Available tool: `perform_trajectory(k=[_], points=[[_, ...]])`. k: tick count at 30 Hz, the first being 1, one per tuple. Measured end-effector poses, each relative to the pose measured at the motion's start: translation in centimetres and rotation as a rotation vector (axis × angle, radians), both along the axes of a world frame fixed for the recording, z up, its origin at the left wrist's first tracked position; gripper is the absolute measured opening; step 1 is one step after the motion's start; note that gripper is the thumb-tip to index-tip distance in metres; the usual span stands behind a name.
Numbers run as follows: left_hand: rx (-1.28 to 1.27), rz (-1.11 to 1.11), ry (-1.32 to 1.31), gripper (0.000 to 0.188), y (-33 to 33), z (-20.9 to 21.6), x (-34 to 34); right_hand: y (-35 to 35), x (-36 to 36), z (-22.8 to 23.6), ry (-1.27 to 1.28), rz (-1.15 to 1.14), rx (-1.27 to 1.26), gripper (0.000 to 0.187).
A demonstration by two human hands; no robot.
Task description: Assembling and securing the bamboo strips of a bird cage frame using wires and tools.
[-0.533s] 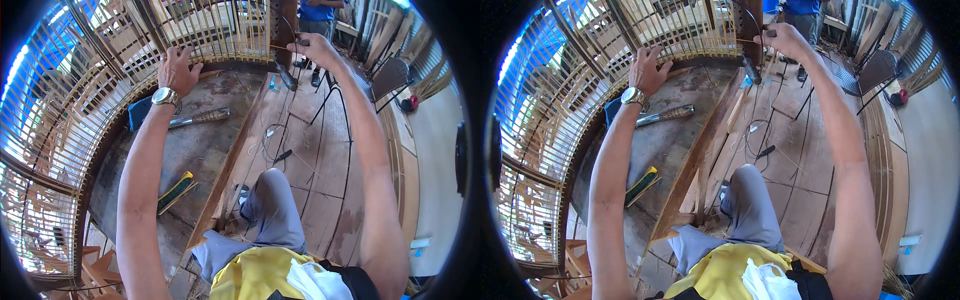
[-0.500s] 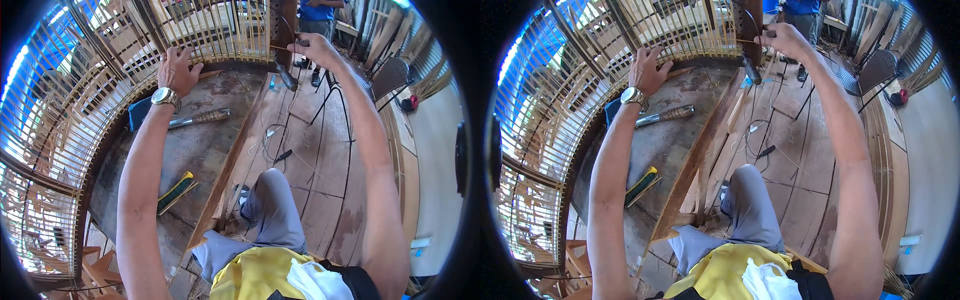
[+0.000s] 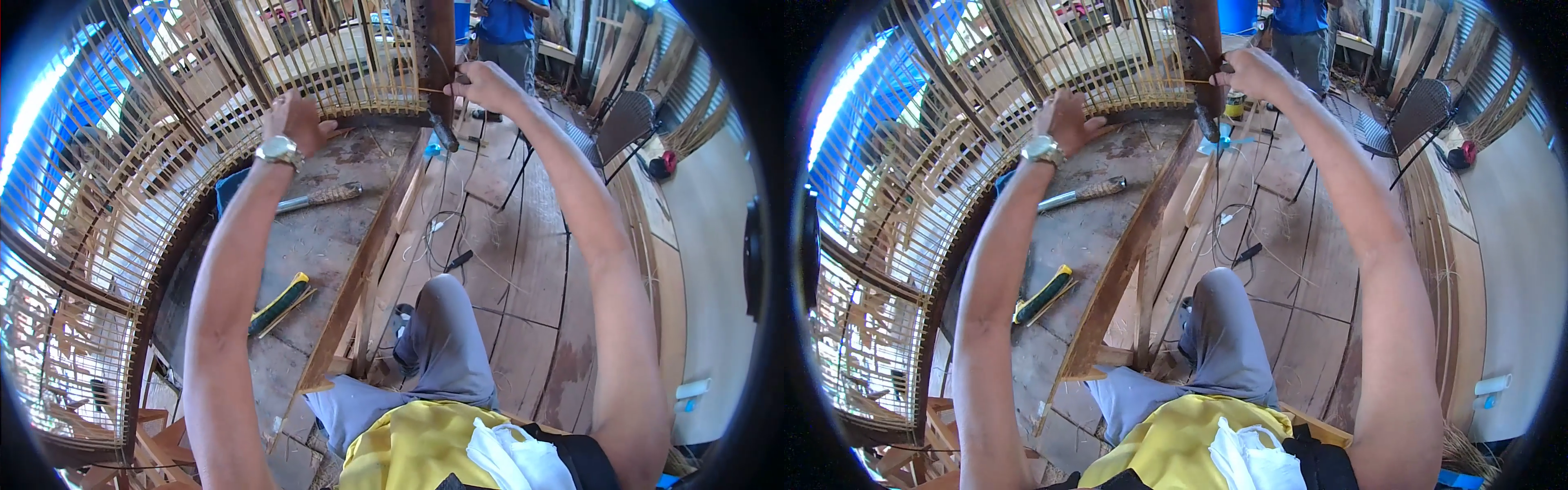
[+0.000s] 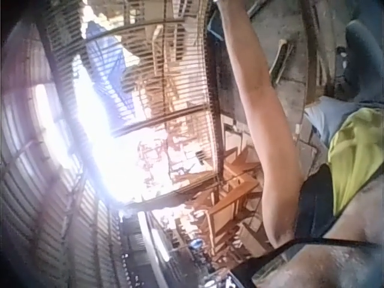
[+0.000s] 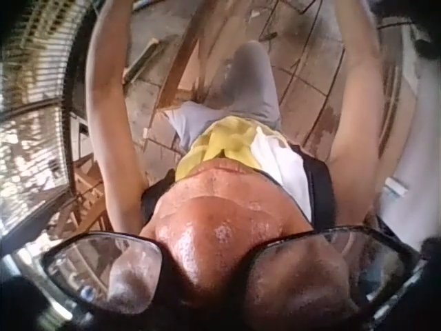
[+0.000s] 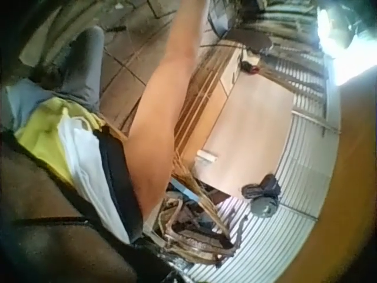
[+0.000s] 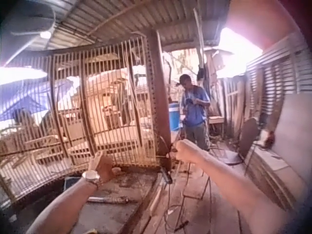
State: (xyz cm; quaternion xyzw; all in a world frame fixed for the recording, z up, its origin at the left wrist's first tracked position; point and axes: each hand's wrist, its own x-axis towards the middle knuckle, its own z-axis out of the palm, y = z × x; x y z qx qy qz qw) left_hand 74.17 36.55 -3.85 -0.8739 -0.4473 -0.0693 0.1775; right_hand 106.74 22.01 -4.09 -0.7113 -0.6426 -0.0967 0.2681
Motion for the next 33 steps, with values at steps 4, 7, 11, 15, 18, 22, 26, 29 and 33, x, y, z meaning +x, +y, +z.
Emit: perform_trajectory(k=[4,7,11,15,18,22,26,29,33], points=[[0.25,-0.499,-0.3,0.062,-1.8,-3.0,2.8,0.2,1.1,0.4,-0.027,-0.018,-0.039,0.06],[0.14,-0.49,-0.477,0.061,-0.9,-3.9,4.7,0.9,2.2,0.8,0.134,0.06,-0.041,0.062],[0.17,-0.553,-0.488,0.06,0.1,-4.5,5.3,2.6,1.4,1.9,0.228,0.043,0.175,0.068],[0.091,-0.526,-0.448,0.064,0.6,-4.2,5.0,1.6,-0.4,1.8,0.314,-0.186,-0.126,0.06],[0.052,-0.517,-0.473,0.07,0.7,-4.2,5.0,-0.3,-1.1,-0.7,0.575,0.162,-0.011,0.068],[0.054,-0.49,-0.451,0.07,0.3,-4.3,5.1,0.3,-0.4,-2.7,0.456,-0.053,0.098,0.08],[0.064,-0.439,-0.362,0.068,-0.4,-4.1,4.9,1.5,0.2,-3.0,0.484,0.012,-0.002,0.08],[0.005,-0.427,-0.323,0.067,-1.0,-3.0,4.7,1.1,0.1,-3.0,0.344,-0.063,0.007,0.075],[0.015,-0.419,-0.31,0.061,-2.0,-1.9,5.1,0.3,0.0,-3.0,0.406,0.031,0.057,0.075]])
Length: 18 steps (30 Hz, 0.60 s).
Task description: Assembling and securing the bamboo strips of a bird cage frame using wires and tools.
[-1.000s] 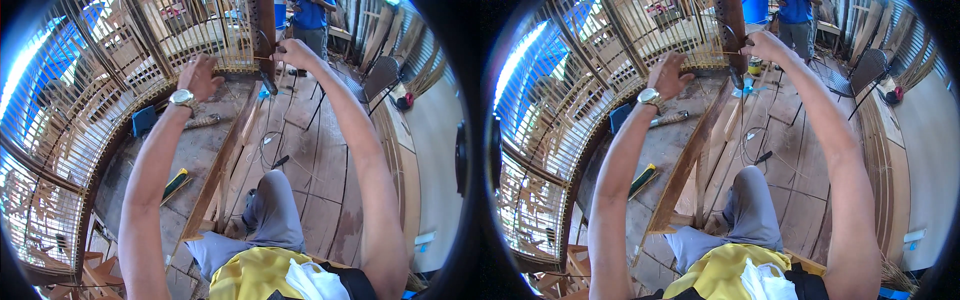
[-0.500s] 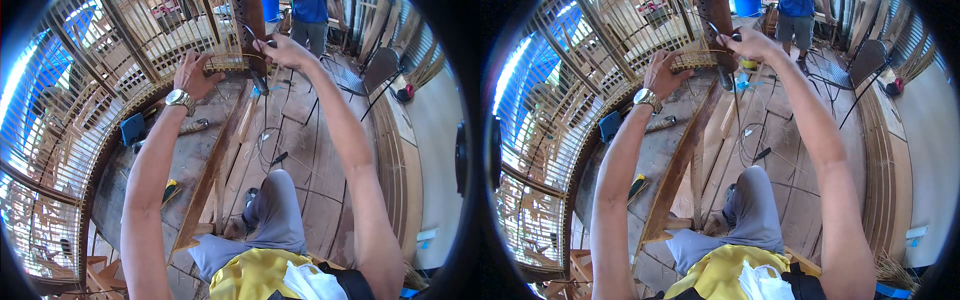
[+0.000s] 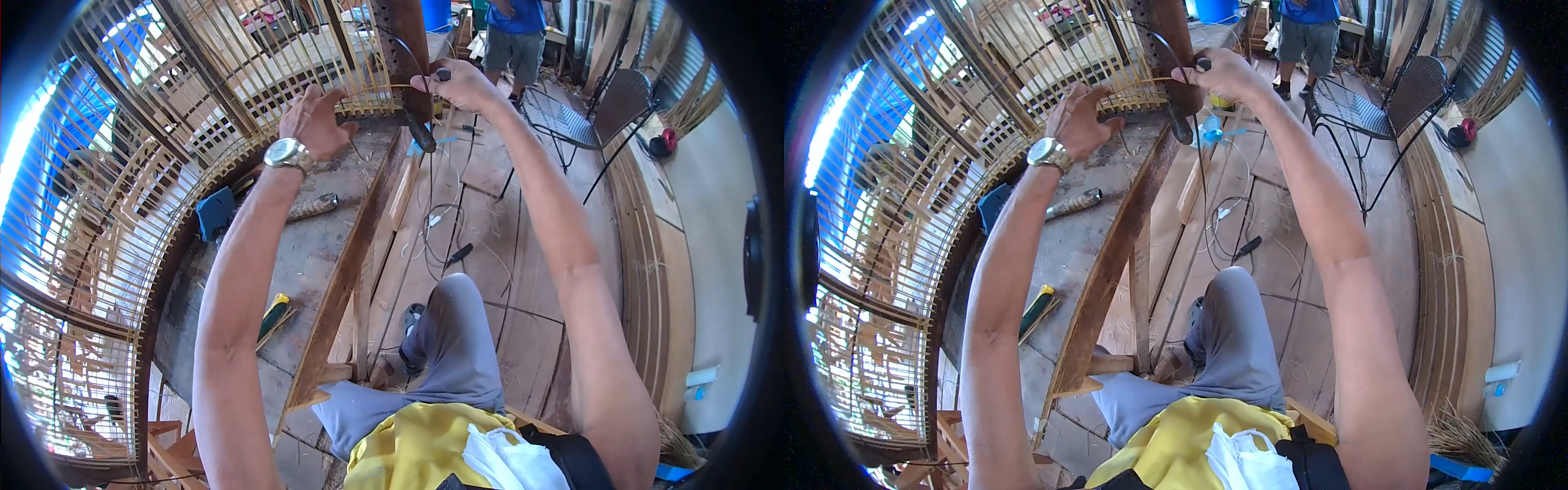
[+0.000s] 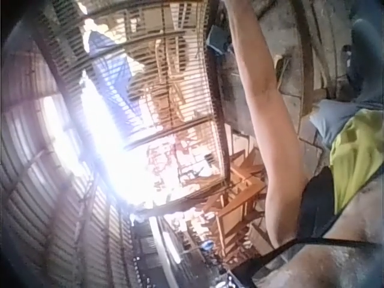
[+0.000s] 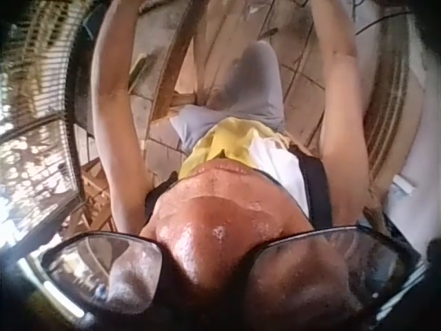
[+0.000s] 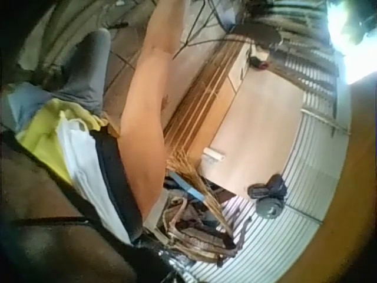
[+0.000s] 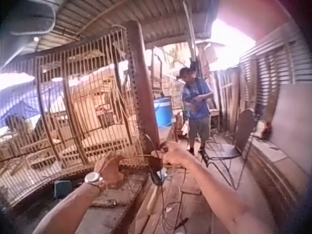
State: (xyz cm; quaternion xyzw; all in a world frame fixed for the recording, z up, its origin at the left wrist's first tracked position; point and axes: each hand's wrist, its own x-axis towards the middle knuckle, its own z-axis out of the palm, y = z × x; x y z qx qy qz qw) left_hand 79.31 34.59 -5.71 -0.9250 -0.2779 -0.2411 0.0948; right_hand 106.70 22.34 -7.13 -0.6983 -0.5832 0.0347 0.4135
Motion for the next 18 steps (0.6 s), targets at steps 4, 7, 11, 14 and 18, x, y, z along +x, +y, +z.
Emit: perform_trajectory(k=[4,7,11,14,18], points=[[0.145,-0.194,-0.209,0.054,-1.4,-2.2,2.3,0.1,0.4,-0.9,-0.026,-0.006,0.068,0.08],[0.095,-0.298,-0.302,0.058,-1.3,-3.3,3.6,0.3,0.9,-1.8,-0.019,0.037,0.097,0.078],[0.11,-0.267,-0.348,0.057,-1.1,-3.7,3.9,0.8,1.8,-2.5,-0.035,0.088,0.15,0.073],[0.052,-0.215,-0.294,0.054,-1.3,-3.8,3.9,1.3,2.5,-2.5,-0.072,0.114,0.124,0.078],[0.027,-0.165,-0.2,0.057,-1.4,-3.6,3.9,1.5,3.2,-2.3,-0.15,0.113,0.104,0.073]])
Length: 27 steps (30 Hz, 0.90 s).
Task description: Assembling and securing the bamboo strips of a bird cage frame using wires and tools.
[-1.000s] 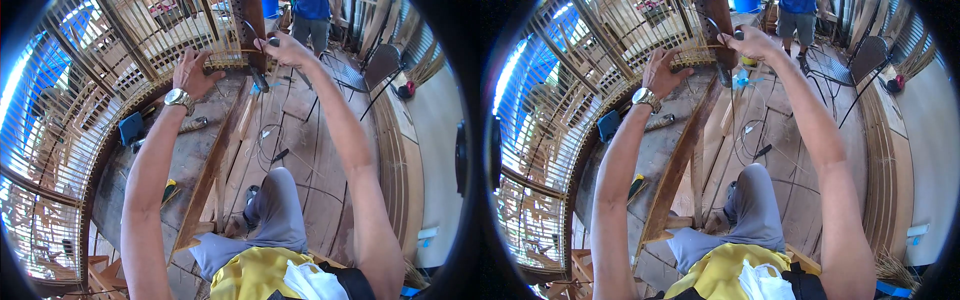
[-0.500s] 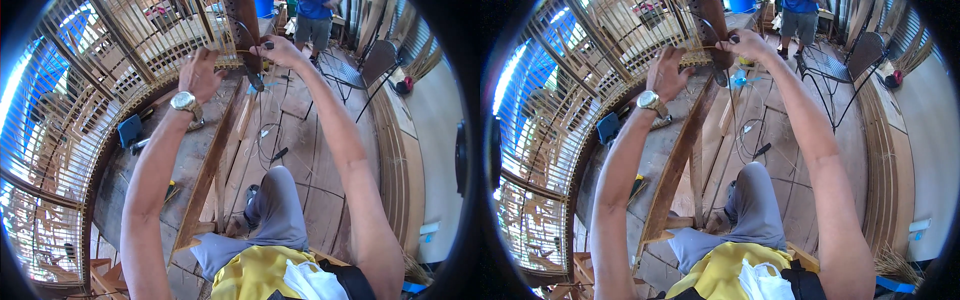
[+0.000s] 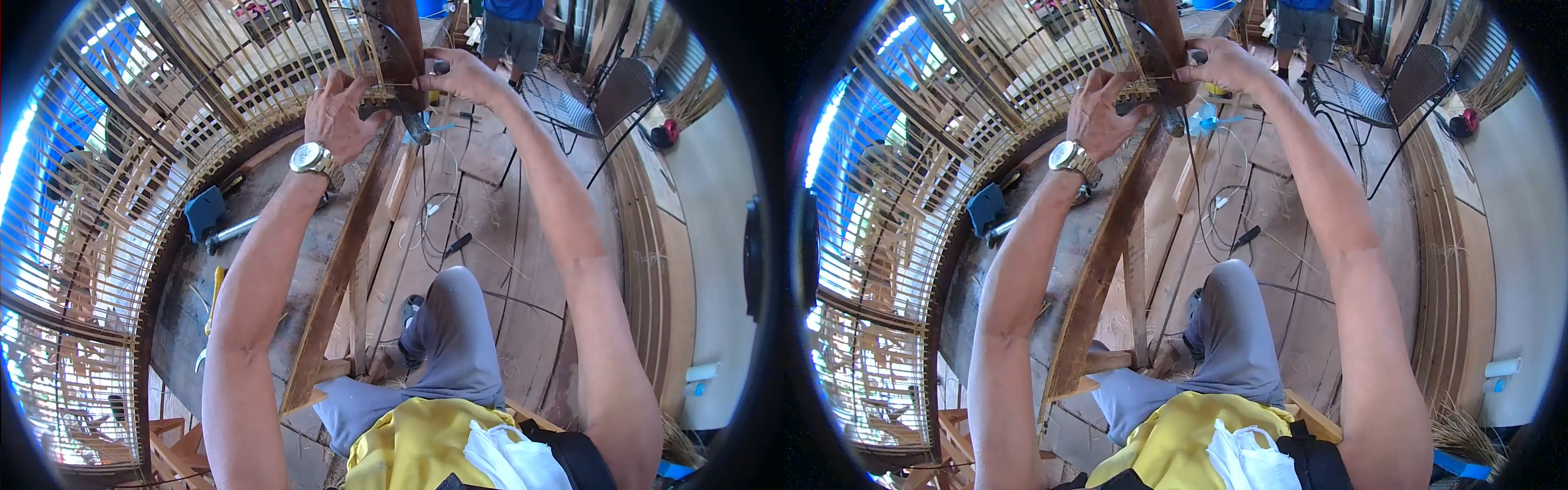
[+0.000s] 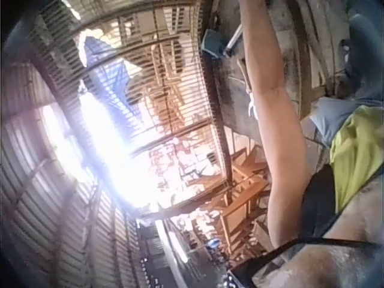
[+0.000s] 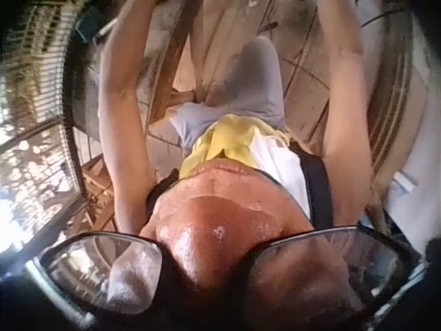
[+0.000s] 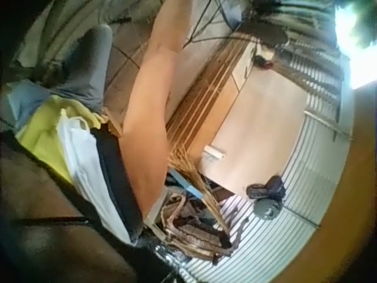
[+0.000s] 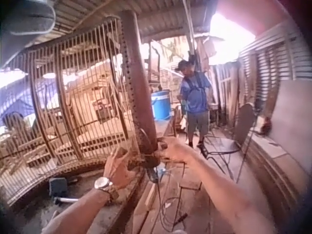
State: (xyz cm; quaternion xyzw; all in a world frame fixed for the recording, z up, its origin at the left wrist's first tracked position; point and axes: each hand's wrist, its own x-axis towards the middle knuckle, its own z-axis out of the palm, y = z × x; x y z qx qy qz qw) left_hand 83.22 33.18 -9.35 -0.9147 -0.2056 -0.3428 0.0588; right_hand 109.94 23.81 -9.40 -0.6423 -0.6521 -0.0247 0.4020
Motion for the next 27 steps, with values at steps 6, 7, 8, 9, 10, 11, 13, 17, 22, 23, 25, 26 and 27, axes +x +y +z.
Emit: perform_trajectory(k=[6,7,8,9,10,11,13,17,22,23,25,26,27], points=[[0.031,-0.025,0.041,0.062,-0.2,0.5,-0.5,-0.3,0.2,1.3,-0.046,0.014,-0.105,0.069],[0.02,-0.035,0.06,0.063,-0.2,0.8,-0.7,-0.3,0.1,1.4,-0.045,0.019,-0.115,0.068],[-0.003,-0.045,0.076,0.063,-0.2,1.0,-0.9,-0.4,-0.1,1.5,-0.044,0.005,-0.122,0.068],[-0.024,-0.063,0.094,0.064,-0.2,1.4,-1.1,-0.4,-0.2,1.5,-0.062,0.036,-0.086,0.068],[-0.05,-0.066,0.12,0.064,-0.2,1.6,-1.2,-0.4,-0.3,1.4,-0.081,0.046,-0.049,0.069],[-0.048,-0.079,0.116,0.066,-0.3,1.7,-1.3,-0.4,-0.4,1.3,-0.105,0.021,-0.056,0.069],[-0.067,-0.065,0.138,0.069,-0.5,1.5,-1.3,-0.3,-0.4,1.2,-0.079,0.007,-0.075,0.07],[-0.024,-0.047,0.04,0.066,-0.8,0.8,-0.7,0.0,-0.1,1.7,-0.188,-0.094,-0.19,0.073],[-0.12,-0.015,0.193,0.071,-0.2,1.9,-1.0,-0.2,-0.5,3.3,-0.276,-0.061,-0.252,0.071],[-0.131,-0.078,0.216,0.072,0.3,2.4,-1.5,-0.7,-0.8,3.6,-0.291,-0.105,-0.249,0.067],[-0.109,-0.162,0.217,0.076,1.1,2.7,-3.1,-2.7,-1.8,4.4,-0.305,-0.179,-0.254,0.058],[-0.101,-0.127,0.157,0.077,1.6,2.8,-4.2,-4.0,-2.6,4.8,-0.31,-0.237,-0.262,0.054],[-0.109,-0.056,0.135,0.079,2.0,2.4,-5.5,-5.5,-3.7,5.1,-0.235,-0.322,-0.059,0.055]])
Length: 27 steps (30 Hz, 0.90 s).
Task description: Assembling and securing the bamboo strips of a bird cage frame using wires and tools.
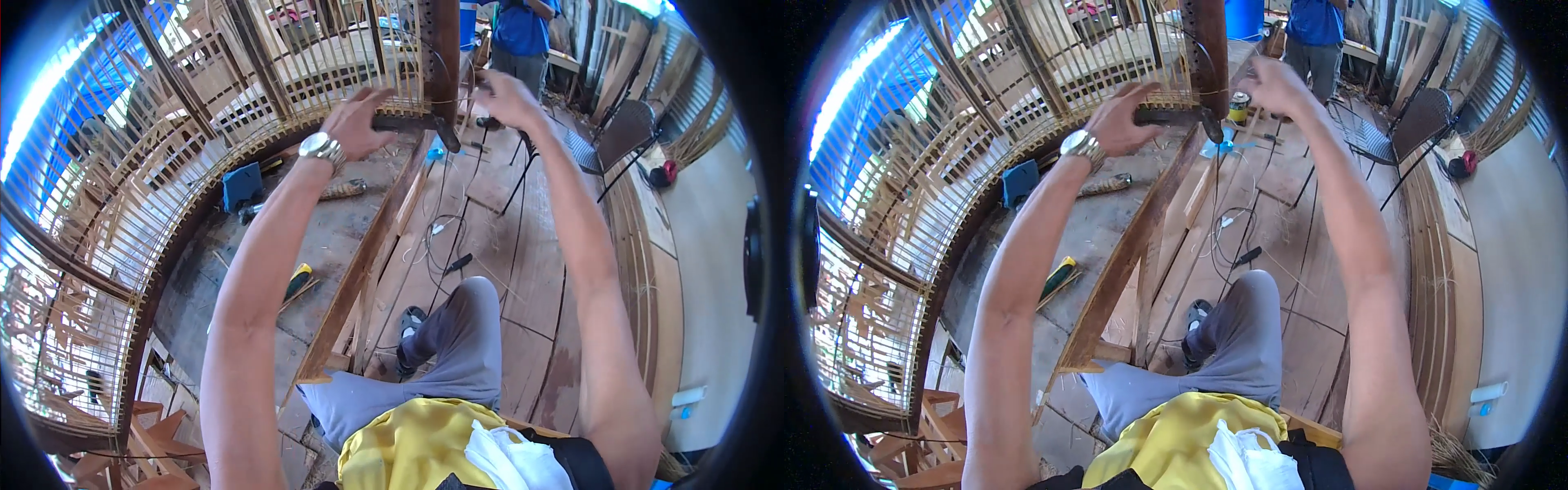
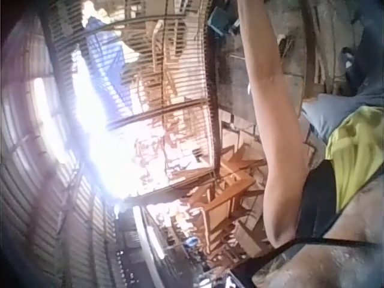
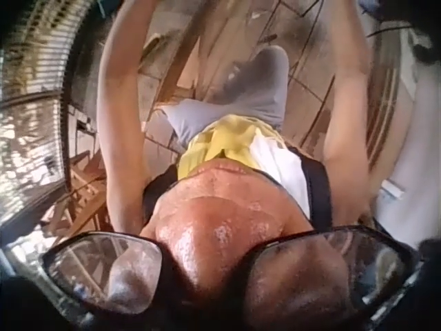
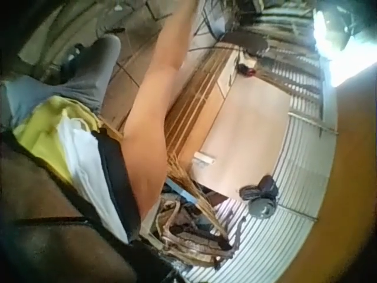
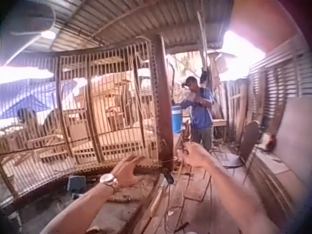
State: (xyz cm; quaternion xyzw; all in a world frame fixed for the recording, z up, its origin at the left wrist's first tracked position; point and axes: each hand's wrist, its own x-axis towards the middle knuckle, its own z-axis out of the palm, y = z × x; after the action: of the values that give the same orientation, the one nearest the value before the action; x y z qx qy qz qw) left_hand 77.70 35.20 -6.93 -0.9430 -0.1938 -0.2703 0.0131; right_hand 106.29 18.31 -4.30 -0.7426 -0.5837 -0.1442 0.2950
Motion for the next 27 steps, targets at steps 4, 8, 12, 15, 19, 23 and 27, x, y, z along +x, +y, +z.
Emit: perform_trajectory(k=[4,8,12,15,19,23,27], points=[[0.251,0.218,-0.068,0.069,2.1,-0.7,-4.6,-7.0,-4.5,3.1,0.606,0.271,0.22,0.062],[-0.054,0.021,-0.021,0.068,1.3,-0.1,-5.2,-7.4,-10.8,4.1,0.472,0.808,0.561,0.067],[-0.875,-0.327,-0.179,0.054,-3.8,-0.7,-5.1,-3.1,-15.6,2.3,0.226,0.625,0.576,0.076],[-1.154,-0.417,-0.108,0.038,-6.1,-1.0,-5.4,0.4,-16.8,1.5,0.558,0.625,0.553,0.088],[-1.208,-0.348,-0.115,0.025,-5.4,-1.7,-5.8,2.6,-17.6,0.0,0.681,0.569,0.579,0.089],[-1.115,-0.364,-0.124,0.027,-2.7,-1.9,-6.4,3.2,-18.3,-2.9,0.641,0.642,0.249,0.043],[0.02,0.016,0.112,0.041,-0.1,-1.1,-8.3,5.5,-17.3,-5.0,0.763,0.63,0.235,0.027]])
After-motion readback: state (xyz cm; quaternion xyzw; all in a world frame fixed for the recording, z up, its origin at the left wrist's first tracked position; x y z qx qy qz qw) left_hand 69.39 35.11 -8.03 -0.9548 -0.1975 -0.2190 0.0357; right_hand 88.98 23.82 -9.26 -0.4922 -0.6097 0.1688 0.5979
